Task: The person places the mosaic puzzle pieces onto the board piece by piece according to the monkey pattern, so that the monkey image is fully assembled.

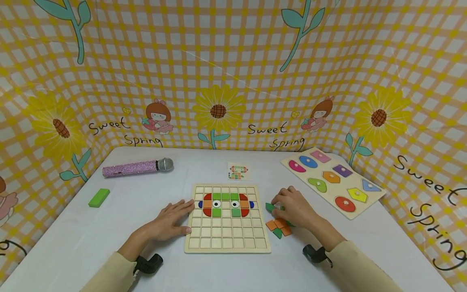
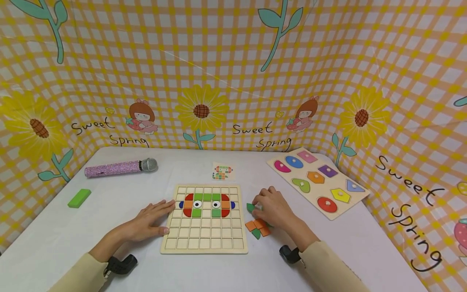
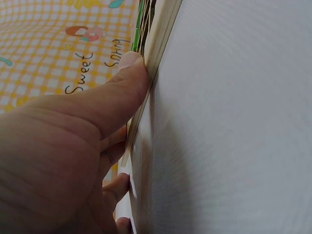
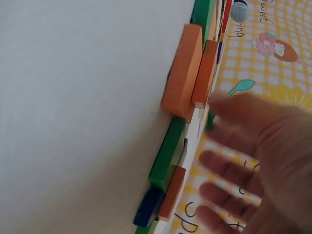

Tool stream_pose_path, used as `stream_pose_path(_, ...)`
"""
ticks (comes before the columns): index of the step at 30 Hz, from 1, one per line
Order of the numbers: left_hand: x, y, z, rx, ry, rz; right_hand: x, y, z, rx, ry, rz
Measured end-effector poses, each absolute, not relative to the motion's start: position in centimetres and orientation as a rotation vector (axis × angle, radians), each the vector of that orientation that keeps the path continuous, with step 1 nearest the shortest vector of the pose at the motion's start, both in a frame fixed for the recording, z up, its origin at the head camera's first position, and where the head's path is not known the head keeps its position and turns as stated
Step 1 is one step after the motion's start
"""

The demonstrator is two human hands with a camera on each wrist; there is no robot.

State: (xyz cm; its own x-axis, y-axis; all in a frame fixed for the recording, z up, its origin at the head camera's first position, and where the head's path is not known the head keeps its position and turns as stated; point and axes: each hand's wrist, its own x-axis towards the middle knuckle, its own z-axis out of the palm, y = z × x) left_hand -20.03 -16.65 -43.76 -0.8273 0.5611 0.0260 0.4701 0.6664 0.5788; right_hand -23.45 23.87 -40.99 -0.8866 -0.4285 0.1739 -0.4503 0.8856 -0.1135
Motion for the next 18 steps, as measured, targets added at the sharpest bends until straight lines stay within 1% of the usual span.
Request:
stream_pose_path(4,-20.0,-16.6,-43.7,0.853,2.724,0.881,-23.6,24.2,-41.2,0.609,-2.942,0.199)
stream_pose_path(13,-20.0,-16.6,-43.8,0.859,2.727,0.886,-24.3,24.4,-41.0,0.782,-2.971,0.278)
stream_pose_path(18,-20.1,-16.6,-43.9,0.847,2.719,0.883,-24.5,24.8,-41.2,0.777,-3.001,0.274)
